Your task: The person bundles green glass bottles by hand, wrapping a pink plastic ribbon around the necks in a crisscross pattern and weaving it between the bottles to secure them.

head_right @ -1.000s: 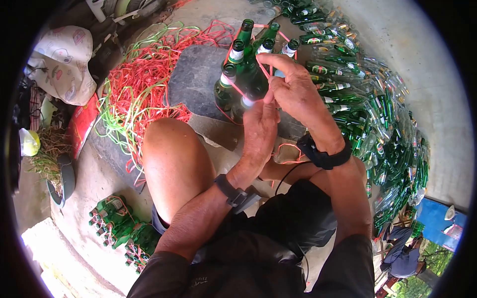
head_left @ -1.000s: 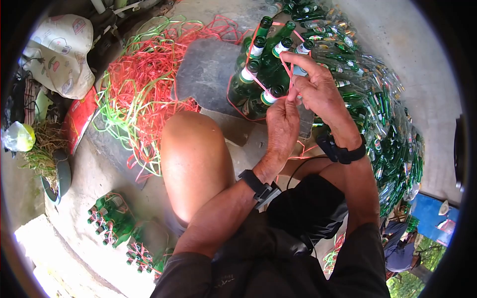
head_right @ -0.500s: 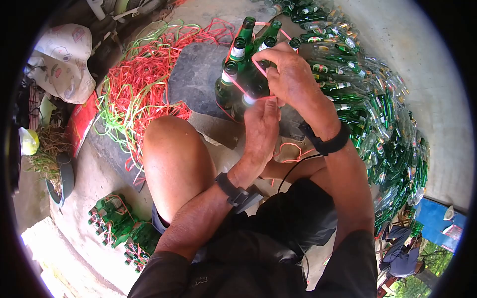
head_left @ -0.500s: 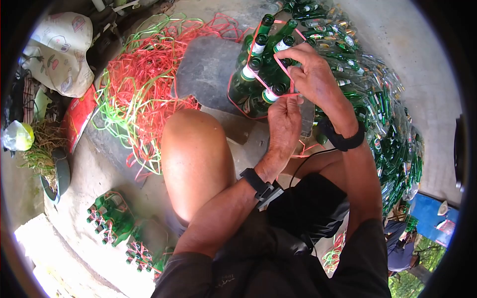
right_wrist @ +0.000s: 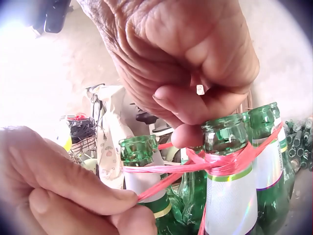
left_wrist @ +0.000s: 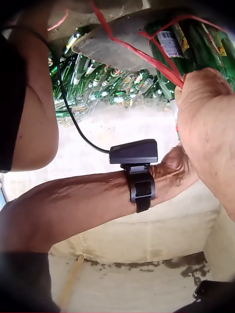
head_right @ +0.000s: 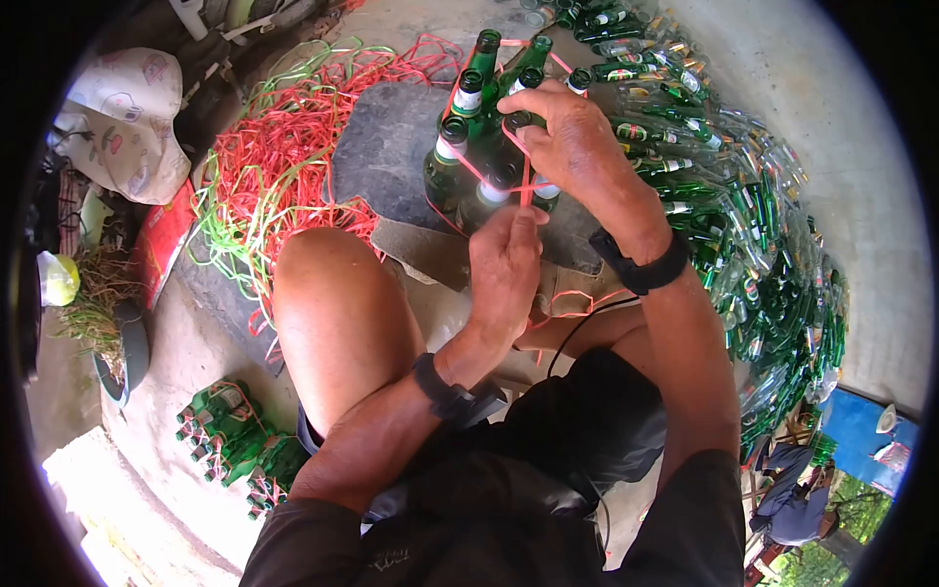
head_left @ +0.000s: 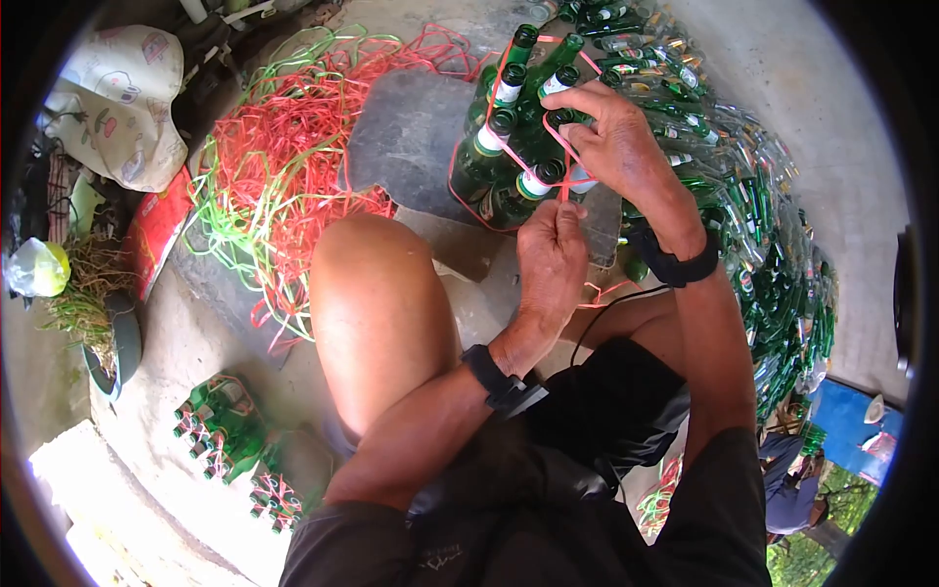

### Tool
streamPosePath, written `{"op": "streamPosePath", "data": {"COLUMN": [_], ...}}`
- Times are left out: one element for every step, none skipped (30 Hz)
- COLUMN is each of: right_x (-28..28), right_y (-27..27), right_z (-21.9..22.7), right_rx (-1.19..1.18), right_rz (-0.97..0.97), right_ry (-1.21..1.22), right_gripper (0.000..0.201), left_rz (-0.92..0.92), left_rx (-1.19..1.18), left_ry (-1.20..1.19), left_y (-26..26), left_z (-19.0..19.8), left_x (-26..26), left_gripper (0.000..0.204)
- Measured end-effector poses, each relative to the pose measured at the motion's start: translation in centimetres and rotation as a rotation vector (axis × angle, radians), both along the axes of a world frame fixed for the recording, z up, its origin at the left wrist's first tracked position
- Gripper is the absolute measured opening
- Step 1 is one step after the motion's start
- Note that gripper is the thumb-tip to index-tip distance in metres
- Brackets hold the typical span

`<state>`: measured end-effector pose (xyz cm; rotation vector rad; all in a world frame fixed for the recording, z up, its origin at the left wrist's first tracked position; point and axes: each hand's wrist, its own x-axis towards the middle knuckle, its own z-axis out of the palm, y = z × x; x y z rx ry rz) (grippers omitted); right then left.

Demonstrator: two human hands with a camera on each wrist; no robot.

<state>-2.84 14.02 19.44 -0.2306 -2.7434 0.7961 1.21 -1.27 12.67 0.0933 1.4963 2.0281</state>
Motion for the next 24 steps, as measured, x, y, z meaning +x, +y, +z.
{"op": "streamPosePath", "data": {"right_x": [0.0,0.0,0.0,0.1,0.1,0.1,0.1,0.1,0.1,0.2,0.1,0.2,0.5,0.9,1.4,1.9,2.5,3.1,3.8,4.4,5.0,5.6,6.0,6.2], "right_y": [0.0,0.1,0.1,0.2,0.1,0.1,0.2,0.3,0.4,0.6,0.5,0.5,0.5,0.2,-0.2,-0.2,0.0,0.0,-0.1,0.0,0.3,0.3,0.0,0.2], "right_z": [-0.1,-0.3,-0.3,-0.3,-0.3,-0.2,-0.4,-0.6,-0.8,-1.0,-0.9,-0.9,-0.7,-0.1,0.3,0.4,0.5,0.7,0.9,0.7,0.6,0.4,0.4,-0.1], "right_rx": [-0.002,-0.002,-0.001,-0.002,-0.001,-0.002,-0.004,-0.025,-0.045,-0.046,-0.052,-0.058,-0.059,-0.147,-0.235,-0.237,-0.170,-0.103,-0.103,-0.106,-0.040,0.026,-0.041,-0.046], "right_rz": [-0.001,0.008,0.017,0.016,0.007,-0.002,-0.004,-0.007,-0.009,-0.013,0.002,0.017,0.014,-0.042,-0.098,-0.101,-0.069,-0.037,-0.049,-0.055,-0.012,0.031,-0.010,-0.016], "right_ry": [0.002,0.022,0.042,0.044,0.029,0.012,0.016,0.031,0.046,0.049,0.080,0.111,0.115,0.097,0.078,0.078,0.127,0.175,0.129,0.130,0.112,0.094,0.036,0.040], "right_gripper": [0.036,0.036,0.036,0.036,0.036,0.036,0.036,0.036,0.036,0.036,0.034,0.032,0.032,0.031,0.029,0.029,0.029,0.029,0.034,0.034,0.036,0.038,0.043,0.043], "left_rz": [0.023,0.045,0.044,0.023,0.003,0.002,-0.013,-0.028,-0.030,-0.018,-0.006,-0.010,0.013,0.037,0.033,0.018,0.003,0.001,-0.022,-0.049,-0.057,-0.051,-0.046,-0.052], "left_rx": [0.014,0.027,0.026,0.033,0.039,0.037,0.009,-0.017,-0.019,-0.029,-0.040,-0.042,-0.067,-0.092,-0.094,-0.121,-0.148,-0.151,-0.145,-0.140,-0.141,-0.096,-0.052,-0.056], "left_ry": [0.010,0.020,0.022,0.011,0.000,0.002,0.023,0.045,0.048,0.085,0.122,0.126,0.205,0.282,0.283,0.295,0.306,0.306,0.327,0.348,0.352,0.373,0.394,0.398], "left_y": [-0.1,-0.2,-0.3,-0.4,-0.5,-0.6,-0.8,-0.8,-0.7,-0.6,-0.6,-0.5,-0.5,-0.6,-0.8,-0.9,-1.1,-1.2,-1.3,-1.4,-1.4,-1.5,-1.5,-1.4], "left_z": [-0.2,-0.3,-0.4,-0.5,-0.5,-0.6,-0.8,-1.0,-1.6,-2.3,-2.6,-2.9,-3.2,-3.0,-2.8,-2.7,-2.7,-2.7,-2.7,-2.5,-2.4,-2.2,-2.1,-2.1], "left_x": [-0.1,-0.3,-0.4,-0.5,-0.6,-0.6,-0.7,-0.7,-0.8,-0.9,-1.0,-1.0,-1.1,-1.2,-1.3,-1.3,-1.4,-1.6,-1.7,-1.8,-1.9,-2.0,-2.0,-2.0], "left_gripper": [0.028,0.027,0.027,0.026,0.025,0.025,0.024,0.024,0.024,0.024,0.024,0.024,0.025,0.025,0.025,0.023,0.021,0.021,0.021,0.022,0.022,0.022,0.023,0.023]}}
